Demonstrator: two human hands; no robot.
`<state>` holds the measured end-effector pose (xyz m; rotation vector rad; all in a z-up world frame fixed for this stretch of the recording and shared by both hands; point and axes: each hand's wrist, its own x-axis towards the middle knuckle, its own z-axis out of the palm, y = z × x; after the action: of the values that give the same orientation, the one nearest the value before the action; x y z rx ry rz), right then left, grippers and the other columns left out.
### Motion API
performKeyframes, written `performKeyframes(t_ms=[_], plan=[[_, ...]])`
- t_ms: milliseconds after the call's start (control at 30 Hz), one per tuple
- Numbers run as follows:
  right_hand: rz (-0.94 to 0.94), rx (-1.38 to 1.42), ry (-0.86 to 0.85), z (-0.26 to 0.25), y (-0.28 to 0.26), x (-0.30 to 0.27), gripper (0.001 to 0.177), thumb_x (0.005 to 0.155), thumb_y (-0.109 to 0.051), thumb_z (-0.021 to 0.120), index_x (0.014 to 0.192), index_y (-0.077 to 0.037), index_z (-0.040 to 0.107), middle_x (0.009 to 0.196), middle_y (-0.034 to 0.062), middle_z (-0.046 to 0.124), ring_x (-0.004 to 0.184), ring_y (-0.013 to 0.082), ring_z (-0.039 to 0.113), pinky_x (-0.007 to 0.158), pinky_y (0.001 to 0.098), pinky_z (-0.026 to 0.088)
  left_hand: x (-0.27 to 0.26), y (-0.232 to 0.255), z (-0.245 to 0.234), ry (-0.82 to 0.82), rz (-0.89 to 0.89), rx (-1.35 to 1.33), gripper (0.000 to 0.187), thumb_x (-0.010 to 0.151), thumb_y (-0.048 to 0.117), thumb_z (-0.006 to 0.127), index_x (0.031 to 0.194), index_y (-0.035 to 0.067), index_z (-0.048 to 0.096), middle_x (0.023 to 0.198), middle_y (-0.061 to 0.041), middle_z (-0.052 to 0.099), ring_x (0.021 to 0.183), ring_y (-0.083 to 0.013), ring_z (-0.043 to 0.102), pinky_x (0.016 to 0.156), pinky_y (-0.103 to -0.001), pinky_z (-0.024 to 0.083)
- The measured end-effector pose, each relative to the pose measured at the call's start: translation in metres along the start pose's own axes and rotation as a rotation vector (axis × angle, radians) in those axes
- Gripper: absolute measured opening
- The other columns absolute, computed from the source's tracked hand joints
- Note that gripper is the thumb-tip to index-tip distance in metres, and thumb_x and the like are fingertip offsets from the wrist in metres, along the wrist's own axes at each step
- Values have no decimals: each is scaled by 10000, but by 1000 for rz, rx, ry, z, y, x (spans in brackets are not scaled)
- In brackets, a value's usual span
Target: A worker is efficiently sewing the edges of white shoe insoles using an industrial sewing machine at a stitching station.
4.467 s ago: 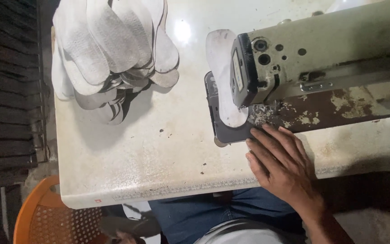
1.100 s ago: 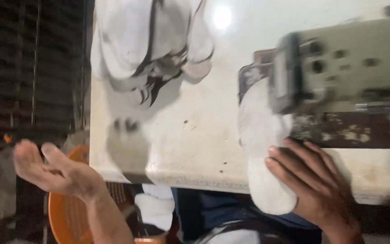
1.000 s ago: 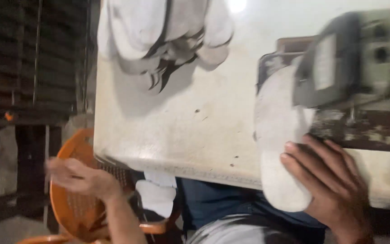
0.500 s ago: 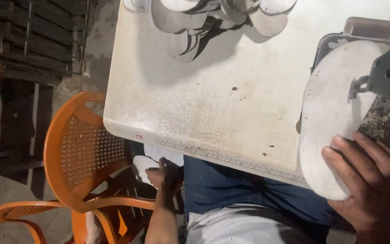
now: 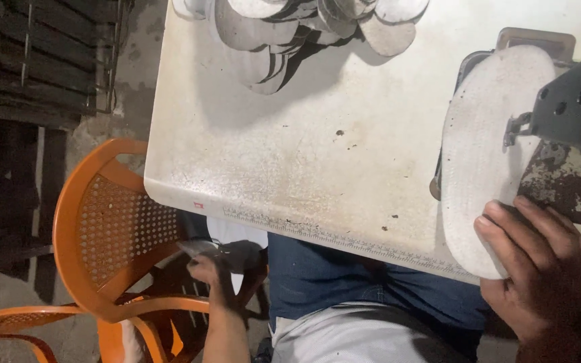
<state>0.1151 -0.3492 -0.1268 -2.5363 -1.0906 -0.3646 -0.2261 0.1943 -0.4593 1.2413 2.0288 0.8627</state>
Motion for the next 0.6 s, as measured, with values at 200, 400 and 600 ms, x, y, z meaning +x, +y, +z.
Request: performKeyframes(t_ms=[200,400,600], plan=[[-41,58,70,-16,-22,30,362,951,-65,462,1176,-51,746,1337,136,723,1279,400,651,1112,565,512,14,101,-38,-11,222,-101,284,1046,177,619,1306,62,627,1218,-148,725,1002,-230,741,920,-266,624],[3,18,137,-30,-42,48,362,1056,-228,436,1169,-68,741,1324,107,720,1270,358,667,1078,508,493,-201,363,-106,-414,549,-889,544,903,169,591,1443,126,538,1464,-278,589,1208,-414,677,840,-416,707],[-2,15,168,-36,-43,52,277,1019,-151,517,1172,-76,736,1324,73,708,1267,323,651,1070,501,498,-286,357,-114,-615,514,-232,665,947,131,642,1556,237,398,1584,-60,487,1388,-264,527,1096,-420,472]])
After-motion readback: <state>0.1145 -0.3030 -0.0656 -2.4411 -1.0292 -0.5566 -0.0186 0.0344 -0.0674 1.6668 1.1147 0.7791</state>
